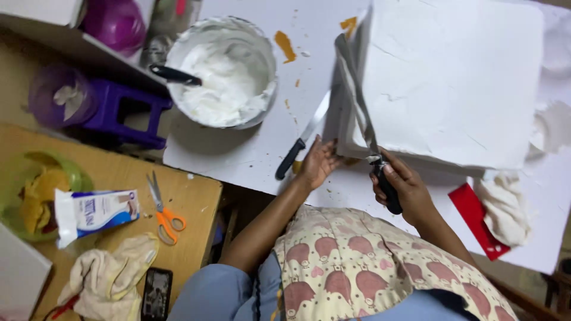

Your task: The person uses a long metal spatula to smooth white paste on a rectangular foam block. They repeatedly scrape the surface and edges to create a flat finish, occasionally wiping the tool with a cloth and rotating the block to access different sides.

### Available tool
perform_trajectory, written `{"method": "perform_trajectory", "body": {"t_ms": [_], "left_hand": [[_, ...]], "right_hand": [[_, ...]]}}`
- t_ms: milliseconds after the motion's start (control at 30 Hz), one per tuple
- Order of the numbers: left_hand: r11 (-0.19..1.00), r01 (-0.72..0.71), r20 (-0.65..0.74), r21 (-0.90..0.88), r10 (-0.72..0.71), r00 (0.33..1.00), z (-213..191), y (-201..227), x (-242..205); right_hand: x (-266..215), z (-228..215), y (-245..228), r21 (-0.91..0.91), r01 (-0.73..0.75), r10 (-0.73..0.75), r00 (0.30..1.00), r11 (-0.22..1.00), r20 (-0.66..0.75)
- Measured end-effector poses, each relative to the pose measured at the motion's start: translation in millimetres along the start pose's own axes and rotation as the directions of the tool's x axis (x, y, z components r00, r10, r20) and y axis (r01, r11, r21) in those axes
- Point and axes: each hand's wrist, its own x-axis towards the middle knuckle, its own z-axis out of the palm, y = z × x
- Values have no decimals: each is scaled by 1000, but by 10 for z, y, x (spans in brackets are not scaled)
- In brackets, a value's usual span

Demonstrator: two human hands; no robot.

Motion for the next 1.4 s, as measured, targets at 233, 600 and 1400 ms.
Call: {"method": "perform_trajectory", "body": {"t_ms": [233, 600, 1400], "left_hand": [[980, -98, 10, 171, 97, 995, -329, 302, -459], [966, -158, -105, 204, 182, 978, -1022, 411, -1052], [-94, -27, -52, 995, -739, 672, 2165, -1009, -235]], "right_hand": [[1043, 1094, 136, -709, 462, -292, 887, 532, 358], [776, 761, 441, -910, 387, -309, 856, -148, 414], [-1898, -1671, 990, -166, 336, -277, 315, 927, -908]]}}
